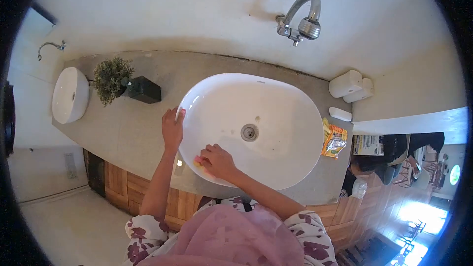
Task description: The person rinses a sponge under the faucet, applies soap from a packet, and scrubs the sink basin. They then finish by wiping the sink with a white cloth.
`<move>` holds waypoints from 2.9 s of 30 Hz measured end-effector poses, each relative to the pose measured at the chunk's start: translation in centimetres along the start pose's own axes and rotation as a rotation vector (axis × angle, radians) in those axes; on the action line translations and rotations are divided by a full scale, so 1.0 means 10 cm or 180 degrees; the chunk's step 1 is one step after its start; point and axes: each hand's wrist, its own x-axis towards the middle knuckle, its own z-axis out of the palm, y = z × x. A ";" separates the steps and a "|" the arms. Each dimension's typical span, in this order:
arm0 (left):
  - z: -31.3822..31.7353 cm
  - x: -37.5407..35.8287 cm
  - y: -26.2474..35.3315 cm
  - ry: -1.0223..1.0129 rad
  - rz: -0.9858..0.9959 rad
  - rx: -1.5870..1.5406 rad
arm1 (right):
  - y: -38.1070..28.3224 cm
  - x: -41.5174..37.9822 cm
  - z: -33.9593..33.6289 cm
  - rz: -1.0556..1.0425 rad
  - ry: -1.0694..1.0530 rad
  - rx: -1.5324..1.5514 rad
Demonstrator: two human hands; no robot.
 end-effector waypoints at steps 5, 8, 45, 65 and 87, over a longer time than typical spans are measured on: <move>-0.04 0.00 0.03 0.0000 -0.0022 -0.0048 | 0.31 0.61 0.08 -0.0316 0.1079 -0.1084; -0.03 0.00 0.01 -0.0049 -0.0002 0.0020 | 0.50 1.01 -0.01 -0.0387 0.1633 -0.1486; -0.01 -0.01 0.02 0.0049 -0.0102 0.0217 | 0.52 -0.44 -0.68 0.0030 -0.1489 -0.0258; -0.05 -0.01 0.08 0.0100 -0.0107 0.0169 | 0.45 -0.85 -0.97 -0.0130 -0.1268 0.0202; -0.05 -0.03 0.06 0.0156 -0.0014 0.0078 | -0.19 -0.58 -0.74 -0.1892 -0.0536 -0.1649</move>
